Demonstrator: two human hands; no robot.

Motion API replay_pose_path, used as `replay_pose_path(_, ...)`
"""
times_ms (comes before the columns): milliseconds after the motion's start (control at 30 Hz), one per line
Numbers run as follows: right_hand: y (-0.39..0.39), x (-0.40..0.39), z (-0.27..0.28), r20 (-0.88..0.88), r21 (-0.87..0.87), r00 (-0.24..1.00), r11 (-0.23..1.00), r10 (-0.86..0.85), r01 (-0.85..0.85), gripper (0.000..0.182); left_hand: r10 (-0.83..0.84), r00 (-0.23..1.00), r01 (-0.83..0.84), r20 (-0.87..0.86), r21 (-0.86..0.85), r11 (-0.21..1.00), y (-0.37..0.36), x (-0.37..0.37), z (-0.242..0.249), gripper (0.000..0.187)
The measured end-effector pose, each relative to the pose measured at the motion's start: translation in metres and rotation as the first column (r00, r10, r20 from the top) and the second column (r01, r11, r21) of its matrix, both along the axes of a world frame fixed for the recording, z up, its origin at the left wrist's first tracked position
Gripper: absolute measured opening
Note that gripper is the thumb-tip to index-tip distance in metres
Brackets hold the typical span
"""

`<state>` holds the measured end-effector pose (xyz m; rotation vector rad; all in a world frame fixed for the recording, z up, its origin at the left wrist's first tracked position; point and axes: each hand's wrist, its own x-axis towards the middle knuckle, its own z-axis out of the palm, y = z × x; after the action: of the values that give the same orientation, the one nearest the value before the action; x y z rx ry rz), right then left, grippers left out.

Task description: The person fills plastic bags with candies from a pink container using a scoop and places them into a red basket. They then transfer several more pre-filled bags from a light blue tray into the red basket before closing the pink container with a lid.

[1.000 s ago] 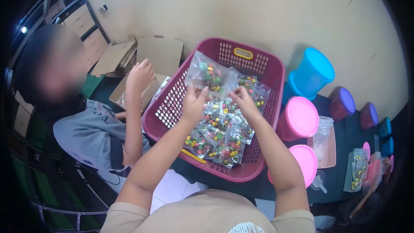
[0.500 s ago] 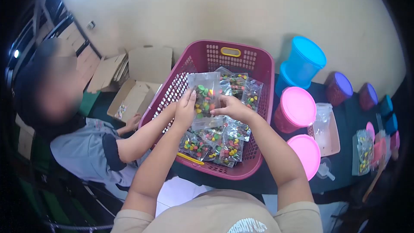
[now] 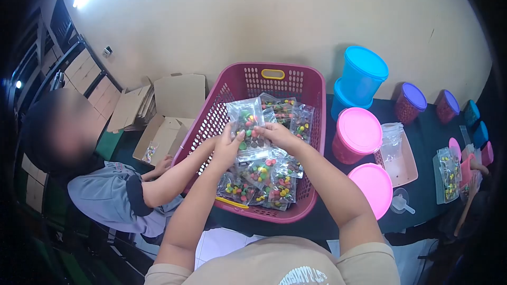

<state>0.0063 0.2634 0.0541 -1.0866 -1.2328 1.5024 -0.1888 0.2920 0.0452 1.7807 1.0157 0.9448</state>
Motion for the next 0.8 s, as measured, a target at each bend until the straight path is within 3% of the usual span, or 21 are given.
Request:
replay_pose_path(67,0.000,0.001,-0.001,0.209,0.038,0.977,0.998,0.041,-0.050,0.041,0.007,1.000,-0.007,-0.004,0.045,0.999,0.000,0.001,-0.002,0.051)
replay_pose_path(133,0.001,0.002,-0.003,0.210,0.047,0.977,0.997,0.042,-0.053,0.042,0.058,0.986,-0.019,-0.154,0.239,0.971,-0.006,0.002,0.008,0.050)
replay_pose_path(200,-0.002,0.002,-0.002,0.141,0.094,0.990,0.995,0.013,-0.027,0.041,0.037,0.994,-0.019,-0.107,0.160,0.987,-0.013,0.003,0.018,0.049)
replay_pose_path(267,0.002,0.005,-0.009,0.129,0.105,0.991,0.994,0.018,-0.032,0.041,0.015,0.994,-0.024,-0.105,-0.091,0.996,-0.013,0.004,0.024,0.045)
replay_pose_path(300,0.003,0.006,-0.011,0.116,0.114,0.993,0.993,0.024,-0.037,0.040,0.015,0.994,-0.024,-0.105,-0.089,0.996,-0.011,0.004,0.021,0.045)
replay_pose_path(367,0.003,0.002,-0.015,0.090,0.175,0.996,0.984,0.003,-0.018,0.038,-0.008,0.996,0.002,0.087,0.075,0.997,-0.005,0.007,0.011,0.039)
replay_pose_path(400,0.002,0.001,-0.015,0.063,0.235,0.998,0.972,-0.017,0.002,0.035,-0.008,0.996,0.002,0.087,0.076,0.997,-0.006,0.006,0.012,0.039)
replay_pose_path(533,0.003,0.005,-0.012,0.234,0.180,0.972,0.984,-0.030,-0.013,0.039,-0.035,0.998,0.031,0.042,0.094,0.995,-0.005,0.006,0.016,0.033)
replay_pose_path(600,0.006,0.005,-0.020,0.219,0.180,0.976,0.983,-0.005,-0.035,0.040,-0.007,0.998,0.004,0.065,0.041,0.999,-0.011,0.007,0.024,0.035)
replay_pose_path(667,0.007,0.002,-0.022,0.033,0.240,0.992,0.965,-0.121,0.110,0.038,0.013,0.999,-0.012,-0.032,0.039,0.999,-0.013,0.007,0.029,0.036)
replay_pose_path(733,0.008,0.004,-0.020,0.044,0.210,0.989,0.970,-0.138,0.126,0.038,0.032,0.977,-0.013,-0.209,0.089,0.996,-0.011,0.006,0.022,0.037)
replay_pose_path(767,0.010,0.005,-0.022,0.085,0.144,0.988,0.983,-0.131,0.118,0.037,-0.059,0.996,0.062,0.065,-0.056,0.996,-0.003,0.006,0.008,0.037)
replay_pose_path(800,0.011,0.006,-0.023,0.124,0.077,0.985,0.991,-0.121,0.112,0.036,-0.057,0.996,0.061,0.066,-0.056,0.997,-0.006,0.006,0.014,0.037)
